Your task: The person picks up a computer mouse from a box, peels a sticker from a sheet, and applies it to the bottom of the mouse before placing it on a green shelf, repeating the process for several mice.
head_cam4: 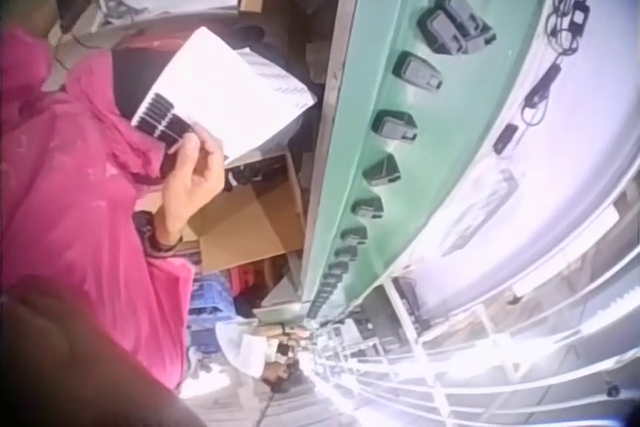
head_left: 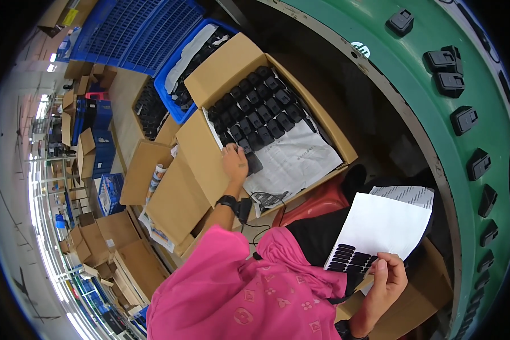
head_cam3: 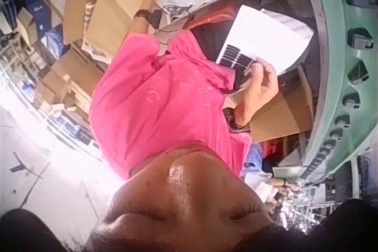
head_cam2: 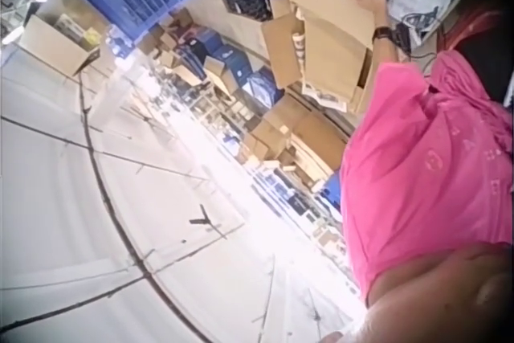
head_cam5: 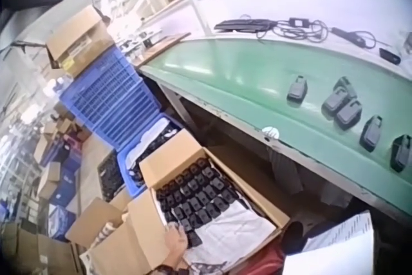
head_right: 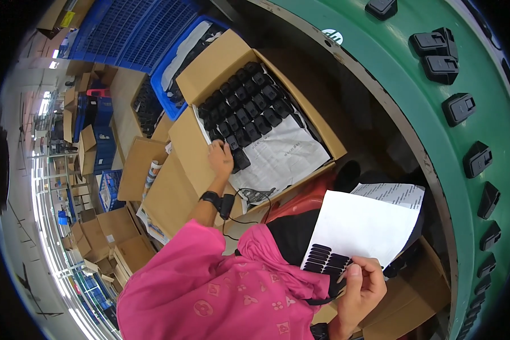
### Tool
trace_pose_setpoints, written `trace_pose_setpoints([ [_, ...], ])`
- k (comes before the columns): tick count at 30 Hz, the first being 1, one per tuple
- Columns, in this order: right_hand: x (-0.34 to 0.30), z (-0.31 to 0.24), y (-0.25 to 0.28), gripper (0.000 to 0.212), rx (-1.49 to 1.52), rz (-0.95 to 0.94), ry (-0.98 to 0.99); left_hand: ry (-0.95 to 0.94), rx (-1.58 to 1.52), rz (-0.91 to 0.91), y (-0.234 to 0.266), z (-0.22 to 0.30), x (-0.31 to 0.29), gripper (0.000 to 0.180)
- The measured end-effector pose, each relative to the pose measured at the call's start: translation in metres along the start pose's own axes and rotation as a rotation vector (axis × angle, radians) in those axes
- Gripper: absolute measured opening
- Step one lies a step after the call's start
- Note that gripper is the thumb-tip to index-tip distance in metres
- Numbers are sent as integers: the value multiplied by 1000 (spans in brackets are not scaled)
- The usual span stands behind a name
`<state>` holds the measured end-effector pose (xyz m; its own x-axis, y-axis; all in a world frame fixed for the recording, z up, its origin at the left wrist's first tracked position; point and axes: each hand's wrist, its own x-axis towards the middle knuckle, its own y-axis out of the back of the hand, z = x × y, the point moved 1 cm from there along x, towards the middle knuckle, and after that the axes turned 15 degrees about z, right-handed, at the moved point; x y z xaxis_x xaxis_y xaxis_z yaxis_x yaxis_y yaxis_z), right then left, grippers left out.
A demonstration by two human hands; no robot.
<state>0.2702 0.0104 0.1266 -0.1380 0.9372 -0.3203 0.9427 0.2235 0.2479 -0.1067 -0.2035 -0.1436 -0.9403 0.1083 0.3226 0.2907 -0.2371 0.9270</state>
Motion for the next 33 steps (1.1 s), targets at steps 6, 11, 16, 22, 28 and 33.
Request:
trace_pose_setpoints([
  [6,4,6,2,9,-3,27,-23,-462,-224,-136,-4,-4,13,21],
  [11,-6,-4,3,9,34,58,-8,-469,-287,-14,-4,-27,13,14],
  [16,-9,21,10,8,21,197,26,-368,-728,90,92,132,31,9],
  [22,-22,30,21,11,-264,406,289,-1075,-728,558,187,403,88,53],
  [28,-32,40,13,39,-470,435,522,-997,-553,150,135,485,133,57],
  [33,-24,49,5,47,-620,439,583,-497,-1256,-424,173,451,120,59],
])
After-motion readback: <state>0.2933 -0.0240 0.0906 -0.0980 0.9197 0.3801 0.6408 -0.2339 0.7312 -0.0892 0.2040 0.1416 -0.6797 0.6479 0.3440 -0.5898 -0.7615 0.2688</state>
